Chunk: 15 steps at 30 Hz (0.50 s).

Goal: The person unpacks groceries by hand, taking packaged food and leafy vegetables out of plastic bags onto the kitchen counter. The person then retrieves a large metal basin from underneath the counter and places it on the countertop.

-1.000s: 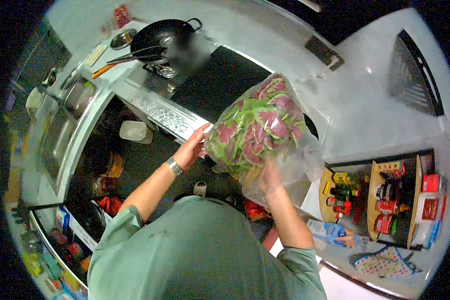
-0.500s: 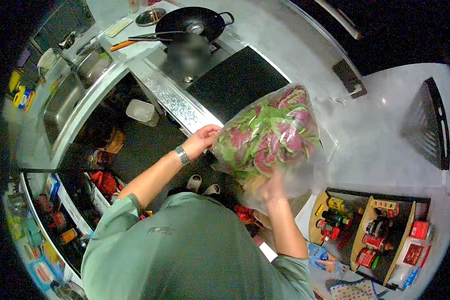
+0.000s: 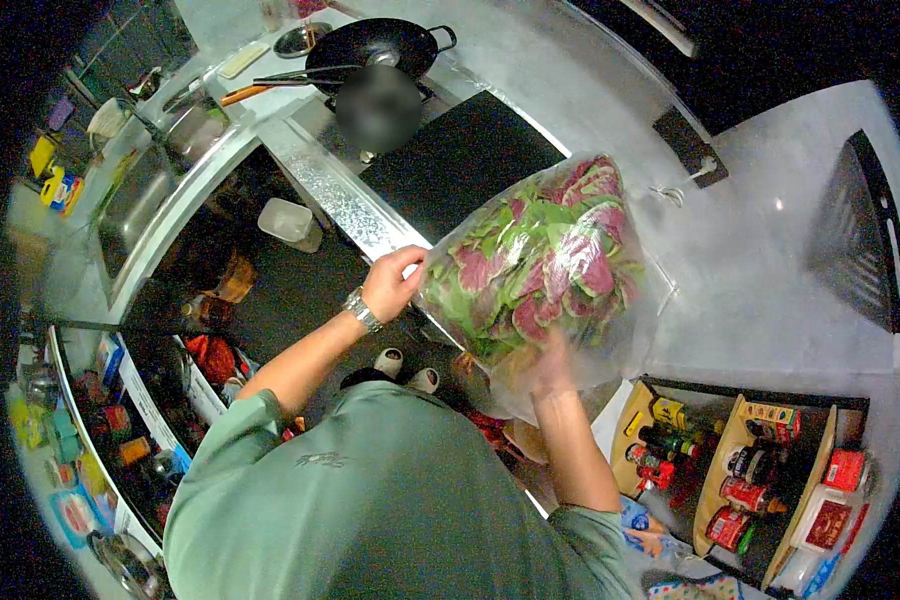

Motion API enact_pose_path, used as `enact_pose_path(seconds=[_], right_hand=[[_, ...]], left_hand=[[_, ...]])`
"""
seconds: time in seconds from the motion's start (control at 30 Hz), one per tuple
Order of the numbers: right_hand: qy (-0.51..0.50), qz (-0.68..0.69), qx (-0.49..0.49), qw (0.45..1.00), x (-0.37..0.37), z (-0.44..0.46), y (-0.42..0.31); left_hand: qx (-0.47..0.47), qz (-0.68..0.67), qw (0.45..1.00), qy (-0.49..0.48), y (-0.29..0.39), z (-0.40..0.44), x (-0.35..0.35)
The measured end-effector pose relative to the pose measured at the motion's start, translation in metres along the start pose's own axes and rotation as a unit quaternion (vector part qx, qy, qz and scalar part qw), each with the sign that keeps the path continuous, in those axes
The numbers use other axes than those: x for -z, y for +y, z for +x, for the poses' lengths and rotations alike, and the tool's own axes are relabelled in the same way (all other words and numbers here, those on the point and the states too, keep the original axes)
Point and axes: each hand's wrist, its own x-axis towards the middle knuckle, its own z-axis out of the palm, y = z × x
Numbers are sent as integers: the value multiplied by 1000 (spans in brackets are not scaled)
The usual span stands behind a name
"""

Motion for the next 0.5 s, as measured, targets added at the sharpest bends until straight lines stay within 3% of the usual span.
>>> enact_pose_path(seconds=[0.13, 0.17, 0.2, 0.23, 0.3, 0.43, 0.5], right_hand=[[1, -4, 15, 1000, -12, -9, -2], [14, 15, 12, 1000, -14, -10, -2], [12, 15, 10, 1000, -22, -16, -3], [17, 25, -5, 1000, -34, -24, -5], [22, 35, -23, 999, -30, -25, -2], [-24, -42, 24, 999, 17, -8, 9], [-24, -65, 68, 995, 25, -10, 10]], left_hand=[[23, -13, 999, 19, 5, -3, 2], [106, -184, 977, -8, 7, -1, 4], [185, -349, 918, -33, 11, 1, 8], [185, -347, 919, -30, 17, 6, 14], [274, -335, 889, -149, 33, 14, 25], [254, -339, 880, -217, 24, 16, 20], [263, -355, 876, -194, 23, 16, 17]])
